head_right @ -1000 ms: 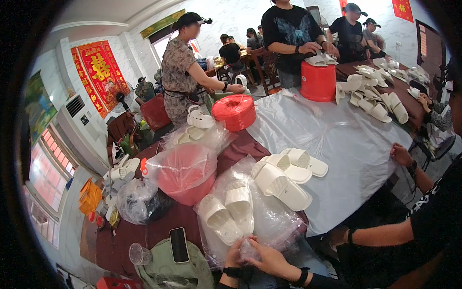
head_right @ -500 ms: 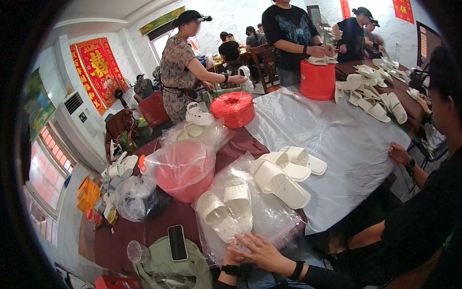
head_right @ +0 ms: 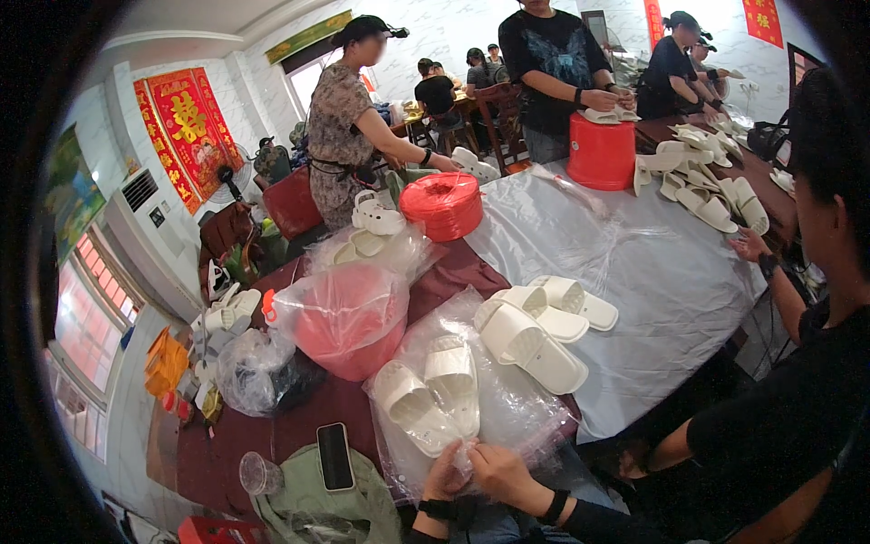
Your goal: Inspecting and organizing pairs of white slide sandals at a factory assembly table.
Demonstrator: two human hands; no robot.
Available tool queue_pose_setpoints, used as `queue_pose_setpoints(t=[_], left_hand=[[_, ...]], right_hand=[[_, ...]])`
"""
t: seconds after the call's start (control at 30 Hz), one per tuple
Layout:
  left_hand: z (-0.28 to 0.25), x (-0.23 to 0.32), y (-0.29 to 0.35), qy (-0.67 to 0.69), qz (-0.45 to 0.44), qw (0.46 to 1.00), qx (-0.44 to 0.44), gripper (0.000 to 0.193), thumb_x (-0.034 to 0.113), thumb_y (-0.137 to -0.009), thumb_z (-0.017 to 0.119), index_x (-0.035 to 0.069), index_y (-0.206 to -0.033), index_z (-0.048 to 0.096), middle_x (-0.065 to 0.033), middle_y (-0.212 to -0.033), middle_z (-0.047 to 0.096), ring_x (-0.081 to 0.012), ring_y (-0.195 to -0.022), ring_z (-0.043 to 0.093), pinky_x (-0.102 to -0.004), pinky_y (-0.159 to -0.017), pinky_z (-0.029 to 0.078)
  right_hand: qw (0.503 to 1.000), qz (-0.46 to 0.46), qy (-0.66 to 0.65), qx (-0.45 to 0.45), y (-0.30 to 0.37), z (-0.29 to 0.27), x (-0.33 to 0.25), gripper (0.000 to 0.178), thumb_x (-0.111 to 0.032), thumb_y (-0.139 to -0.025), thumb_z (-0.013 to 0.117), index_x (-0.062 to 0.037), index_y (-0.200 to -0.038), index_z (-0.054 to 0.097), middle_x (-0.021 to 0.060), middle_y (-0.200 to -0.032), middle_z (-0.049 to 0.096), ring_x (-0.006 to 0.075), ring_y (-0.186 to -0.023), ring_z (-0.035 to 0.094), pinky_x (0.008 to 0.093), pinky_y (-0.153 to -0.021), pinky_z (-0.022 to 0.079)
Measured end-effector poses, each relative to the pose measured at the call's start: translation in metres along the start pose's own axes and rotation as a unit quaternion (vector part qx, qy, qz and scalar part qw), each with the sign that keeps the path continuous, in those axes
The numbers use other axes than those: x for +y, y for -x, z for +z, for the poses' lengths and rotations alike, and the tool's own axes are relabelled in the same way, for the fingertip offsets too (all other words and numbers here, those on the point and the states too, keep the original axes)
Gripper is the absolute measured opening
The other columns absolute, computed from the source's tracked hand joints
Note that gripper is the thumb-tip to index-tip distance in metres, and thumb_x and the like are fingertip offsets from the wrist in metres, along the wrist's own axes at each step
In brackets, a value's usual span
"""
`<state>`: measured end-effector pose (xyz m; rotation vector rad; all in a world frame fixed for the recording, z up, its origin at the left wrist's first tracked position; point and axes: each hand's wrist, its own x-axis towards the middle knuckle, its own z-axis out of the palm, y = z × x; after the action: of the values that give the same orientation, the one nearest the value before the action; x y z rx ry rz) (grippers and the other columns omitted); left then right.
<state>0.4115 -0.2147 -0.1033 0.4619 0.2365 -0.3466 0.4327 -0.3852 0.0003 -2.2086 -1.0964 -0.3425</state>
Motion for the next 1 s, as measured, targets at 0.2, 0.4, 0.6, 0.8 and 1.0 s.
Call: queue_pose_setpoints(t=[0.2,0.4,0.6,0.8,1.0], left_hand=[[0.027,-0.004,0.003,-0.009,0.094,0.995,-0.010,0.056,0.035,-0.090,0.054,-0.005,-0.128,0.041,-0.0167,-0.123,0.053,-0.0229,-0.109,0.054,-0.0341,-0.097,0.041],[0.037,-0.001,0.008,-0.064,0.098,0.993,-0.032,0.063,0.036,-0.089,0.054,-0.007,-0.131,0.036,-0.0189,-0.132,0.046,-0.0254,-0.114,0.051,-0.0355,-0.098,0.039],[0.036,0.004,0.006,-0.051,0.047,0.994,-0.087,0.074,0.053,-0.089,0.048,-0.008,-0.130,0.039,-0.0192,-0.125,0.052,-0.0253,-0.098,0.058,-0.0375,-0.080,0.050],[-0.001,0.004,-0.006,0.003,0.004,0.978,-0.211,0.083,0.064,-0.088,0.035,-0.007,-0.131,0.040,-0.0157,-0.104,0.063,-0.0246,-0.081,0.061,-0.0386,-0.077,0.050],[0.039,0.008,0.003,-0.080,-0.006,0.995,-0.059,0.082,0.065,-0.086,0.038,-0.004,-0.131,0.042,-0.0206,-0.128,0.049,-0.0289,-0.113,0.053,-0.0439,-0.092,0.046]], right_hand=[[0.991,0.113,-0.046,0.048,0.001,0.001,-0.004,0.024,-0.008,-0.076,0.056,-0.0019,-0.099,0.060,0.0174,-0.083,0.064,0.0334,-0.072,0.062,0.0407,-0.061,0.049],[0.958,0.243,-0.151,-0.029,0.007,0.013,0.002,0.016,-0.015,-0.086,0.052,-0.0035,-0.092,0.061,0.0148,-0.071,0.063,0.0304,-0.062,0.061,0.0382,-0.055,0.047],[0.752,0.383,-0.526,-0.103,-0.007,0.008,0.015,0.021,-0.018,-0.091,0.048,-0.0035,-0.084,0.061,0.0033,-0.064,0.059,0.0105,-0.049,0.050,0.0230,-0.046,0.039],[0.647,0.421,-0.630,-0.087,-0.013,0.014,0.009,0.023,-0.016,-0.092,0.045,-0.0015,-0.085,0.060,0.0050,-0.067,0.060,0.0093,-0.047,0.048,0.0213,-0.042,0.036],[0.551,0.457,-0.693,-0.089,-0.008,0.015,0.003,0.024,-0.015,-0.094,0.038,0.0002,-0.100,0.056,0.0111,-0.073,0.062,0.0134,-0.048,0.050,0.0227,-0.041,0.037]])
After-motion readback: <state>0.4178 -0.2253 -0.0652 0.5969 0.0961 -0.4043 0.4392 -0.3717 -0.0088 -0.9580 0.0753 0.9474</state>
